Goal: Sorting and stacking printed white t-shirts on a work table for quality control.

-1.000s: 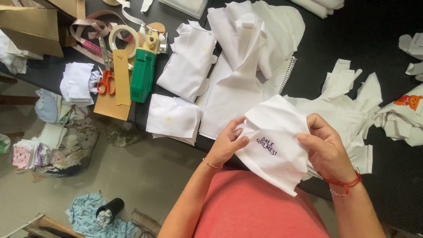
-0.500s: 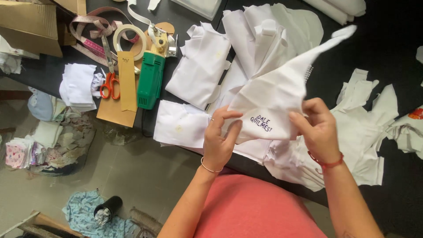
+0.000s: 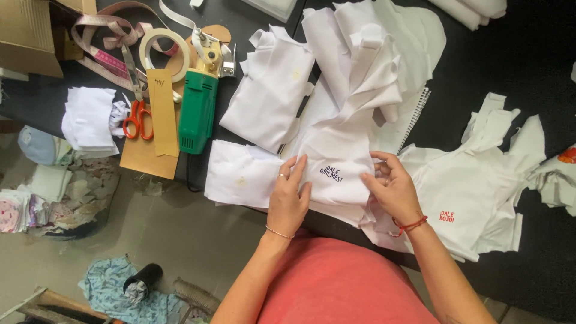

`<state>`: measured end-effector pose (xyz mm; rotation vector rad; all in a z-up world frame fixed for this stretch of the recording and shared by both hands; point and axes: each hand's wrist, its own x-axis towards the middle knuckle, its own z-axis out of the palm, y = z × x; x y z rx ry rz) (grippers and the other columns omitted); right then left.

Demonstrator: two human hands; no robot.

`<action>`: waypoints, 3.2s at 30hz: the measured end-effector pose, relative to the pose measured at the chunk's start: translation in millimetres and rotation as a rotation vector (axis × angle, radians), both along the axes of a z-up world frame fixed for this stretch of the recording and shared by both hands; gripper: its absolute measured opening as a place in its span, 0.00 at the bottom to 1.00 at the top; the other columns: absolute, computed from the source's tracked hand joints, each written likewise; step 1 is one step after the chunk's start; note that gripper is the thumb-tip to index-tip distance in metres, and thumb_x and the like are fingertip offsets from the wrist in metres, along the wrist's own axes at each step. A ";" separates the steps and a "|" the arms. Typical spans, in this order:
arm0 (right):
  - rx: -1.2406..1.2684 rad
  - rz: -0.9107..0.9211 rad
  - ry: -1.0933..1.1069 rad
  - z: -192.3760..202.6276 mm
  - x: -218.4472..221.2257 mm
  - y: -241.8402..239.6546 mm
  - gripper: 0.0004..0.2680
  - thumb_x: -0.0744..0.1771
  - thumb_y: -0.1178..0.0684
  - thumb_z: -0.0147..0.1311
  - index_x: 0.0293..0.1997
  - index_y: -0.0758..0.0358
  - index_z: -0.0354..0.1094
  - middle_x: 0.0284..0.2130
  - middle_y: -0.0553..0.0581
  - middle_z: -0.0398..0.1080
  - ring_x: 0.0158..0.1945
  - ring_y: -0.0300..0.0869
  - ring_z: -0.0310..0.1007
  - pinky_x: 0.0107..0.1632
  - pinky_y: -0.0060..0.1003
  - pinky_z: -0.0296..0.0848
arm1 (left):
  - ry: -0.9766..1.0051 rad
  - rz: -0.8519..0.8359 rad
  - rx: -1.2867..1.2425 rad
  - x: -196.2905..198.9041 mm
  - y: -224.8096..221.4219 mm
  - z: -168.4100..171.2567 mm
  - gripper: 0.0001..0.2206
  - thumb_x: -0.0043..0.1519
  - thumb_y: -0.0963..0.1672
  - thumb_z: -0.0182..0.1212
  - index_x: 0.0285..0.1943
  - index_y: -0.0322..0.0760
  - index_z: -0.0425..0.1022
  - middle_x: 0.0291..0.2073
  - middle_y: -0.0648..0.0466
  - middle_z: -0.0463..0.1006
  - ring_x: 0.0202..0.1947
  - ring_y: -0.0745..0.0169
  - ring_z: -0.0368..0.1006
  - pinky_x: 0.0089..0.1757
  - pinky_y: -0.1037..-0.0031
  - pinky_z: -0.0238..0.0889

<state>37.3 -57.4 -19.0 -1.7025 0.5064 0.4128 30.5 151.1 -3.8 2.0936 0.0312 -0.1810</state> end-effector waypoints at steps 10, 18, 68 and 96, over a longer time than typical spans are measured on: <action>-0.200 0.053 -0.038 4.3 18.4 4.7 0.16 0.60 0.56 0.53 0.51 0.61 0.58 0.34 0.60 0.68 0.31 0.39 0.69 0.34 0.31 0.69 | -0.396 0.003 0.536 74.0 -29.1 -24.2 0.12 0.46 0.45 0.63 0.38 0.51 0.68 0.34 0.62 0.67 0.33 0.63 0.66 0.33 0.72 0.62; -0.039 -0.119 -0.179 -31.8 57.8 2.1 0.15 0.60 0.57 0.56 0.48 0.65 0.56 0.37 0.63 0.66 0.36 0.38 0.69 0.39 0.32 0.70 | -0.452 -0.037 0.515 103.5 -40.2 -39.9 0.12 0.43 0.47 0.65 0.26 0.50 0.62 0.22 0.62 0.63 0.27 0.62 0.66 0.30 0.72 0.61; 0.530 0.012 -0.108 39.0 6.9 -28.2 0.25 0.59 0.40 0.45 0.58 0.63 0.50 0.38 0.62 0.65 0.39 0.42 0.67 0.40 0.43 0.69 | 0.632 -0.492 -0.630 84.4 -27.6 100.2 0.16 0.52 0.47 0.57 0.44 0.33 0.66 0.30 0.51 0.72 0.35 0.62 0.67 0.39 0.69 0.62; -0.354 0.195 -0.196 165.1 -66.4 -143.7 0.08 0.61 0.51 0.48 0.19 0.57 0.64 0.13 0.45 0.60 0.19 0.31 0.55 0.25 0.26 0.54 | -0.227 -0.594 -0.013 11.5 -172.2 143.3 0.08 0.54 0.44 0.53 0.41 0.45 0.67 0.33 0.62 0.74 0.26 0.65 0.66 0.31 0.76 0.59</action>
